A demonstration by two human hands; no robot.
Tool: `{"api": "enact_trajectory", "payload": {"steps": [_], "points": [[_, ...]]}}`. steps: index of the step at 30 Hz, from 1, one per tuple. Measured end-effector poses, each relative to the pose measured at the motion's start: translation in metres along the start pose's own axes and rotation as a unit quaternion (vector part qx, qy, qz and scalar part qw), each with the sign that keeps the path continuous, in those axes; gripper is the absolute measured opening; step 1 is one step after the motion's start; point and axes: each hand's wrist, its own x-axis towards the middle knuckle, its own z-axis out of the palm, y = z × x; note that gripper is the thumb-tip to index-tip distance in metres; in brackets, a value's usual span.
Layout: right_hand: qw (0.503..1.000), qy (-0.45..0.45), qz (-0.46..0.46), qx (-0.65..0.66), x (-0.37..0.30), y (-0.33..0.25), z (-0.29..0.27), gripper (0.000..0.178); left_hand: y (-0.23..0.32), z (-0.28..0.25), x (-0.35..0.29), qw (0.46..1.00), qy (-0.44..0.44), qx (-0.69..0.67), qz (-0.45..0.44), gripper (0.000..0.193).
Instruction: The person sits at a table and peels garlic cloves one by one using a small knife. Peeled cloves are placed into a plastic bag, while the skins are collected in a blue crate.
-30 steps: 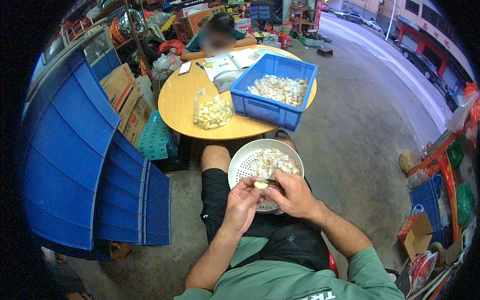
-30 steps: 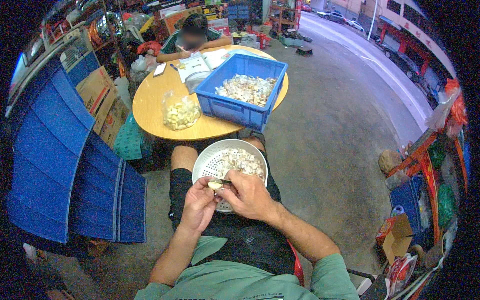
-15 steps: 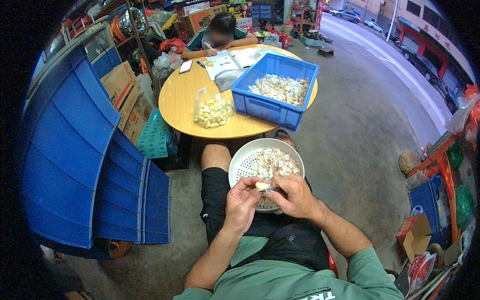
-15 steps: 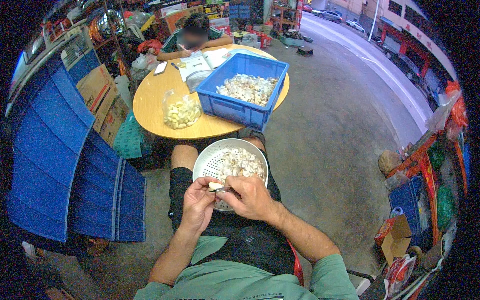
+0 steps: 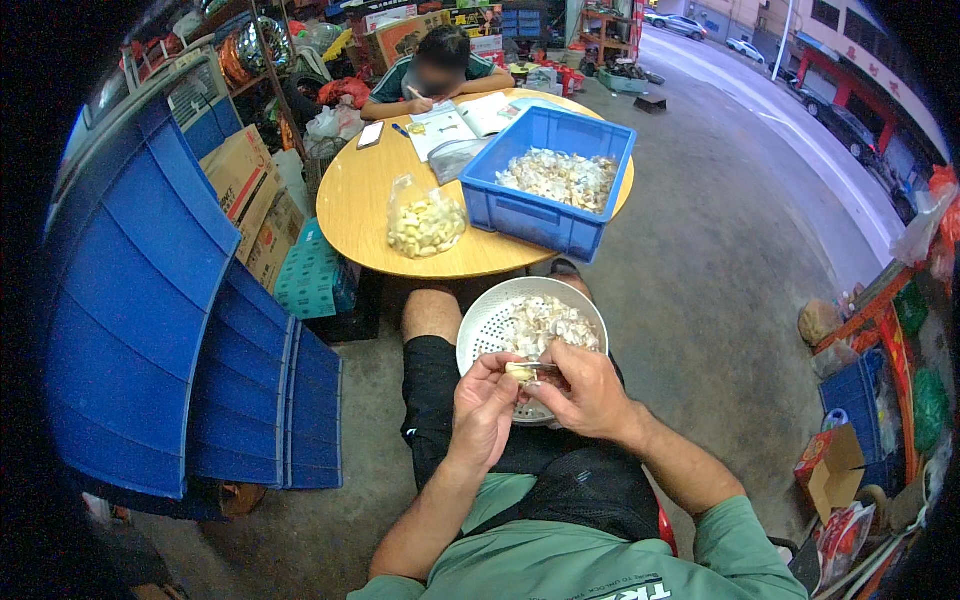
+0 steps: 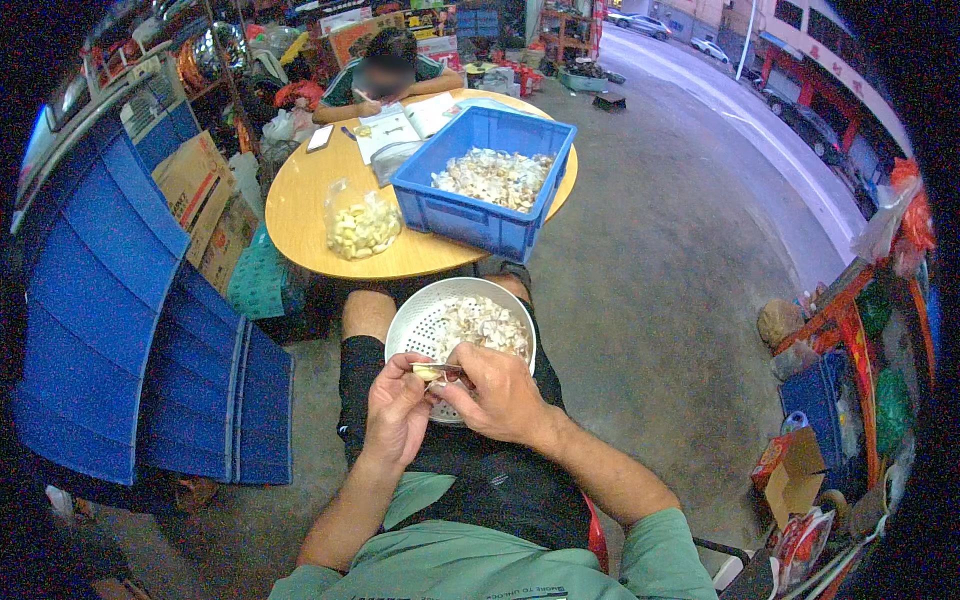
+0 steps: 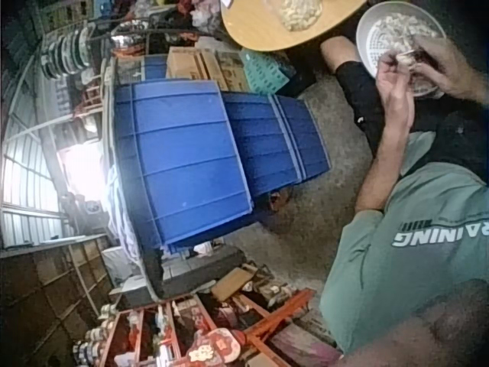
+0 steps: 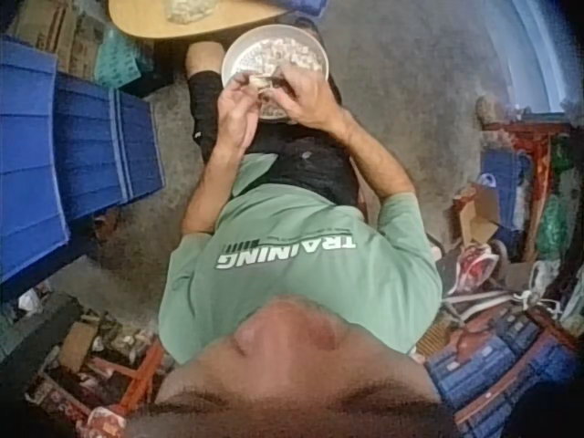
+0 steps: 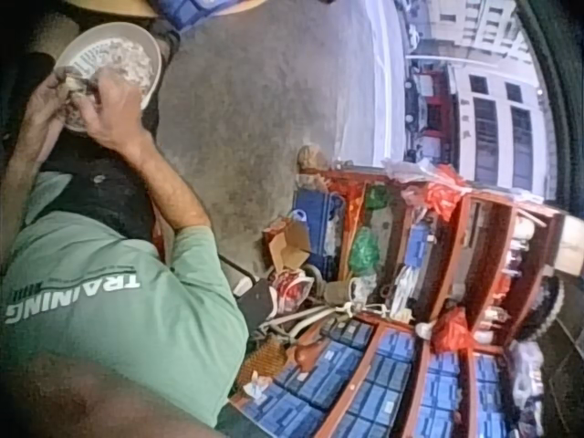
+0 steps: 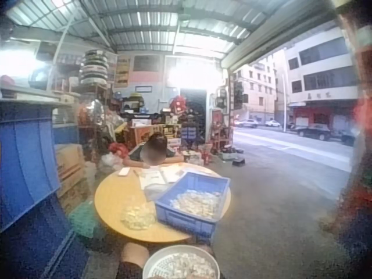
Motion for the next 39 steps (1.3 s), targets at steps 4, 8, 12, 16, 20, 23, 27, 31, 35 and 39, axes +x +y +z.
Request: {"api": "enact_trajectory", "payload": {"steps": [4,8,12,16,20,23,27,31,35,39], "points": [[0.999,0.009,-0.010,-0.038,0.000,0.003,0.002,0.024,-0.003,-0.002,-0.001,1.000,-0.003,0.004,0.001,0.024],[0.997,0.009,-0.030,-0.072,-0.001,0.006,-0.001,0.023,-0.005,-0.001,-0.002,1.000,-0.002,-0.003,-0.004,0.023],[0.997,0.012,-0.038,-0.071,-0.003,0.009,-0.001,0.021,-0.007,-0.002,-0.003,1.000,-0.006,-0.007,-0.011,0.021],[0.998,0.005,-0.032,-0.053,-0.003,0.010,0.000,0.020,-0.009,-0.005,-0.002,1.000,-0.008,0.000,-0.002,0.021],[0.999,0.019,-0.005,-0.033,0.000,0.002,-0.002,0.020,-0.007,0.001,-0.001,1.000,-0.004,0.016,0.010,0.020],[0.999,0.016,-0.017,-0.032,0.000,0.007,-0.001,0.021,-0.008,0.001,0.000,0.999,0.004,0.037,0.018,0.020],[0.999,0.010,-0.014,-0.035,-0.001,0.009,-0.002,0.021,-0.009,0.001,0.000,0.999,0.001,0.043,0.029,0.022],[1.000,-0.001,-0.002,-0.008,-0.001,0.009,-0.002,0.021,-0.007,0.002,0.000,0.998,-0.004,0.049,0.037,0.023],[0.999,-0.036,-0.010,0.032,0.001,0.009,-0.005,0.021,-0.006,0.006,-0.001,0.997,0.017,0.064,0.047,0.025],[0.998,-0.050,0.006,0.034,-0.002,0.010,-0.007,0.020,-0.004,0.005,0.000,0.994,0.023,0.087,0.067,0.024]]}}
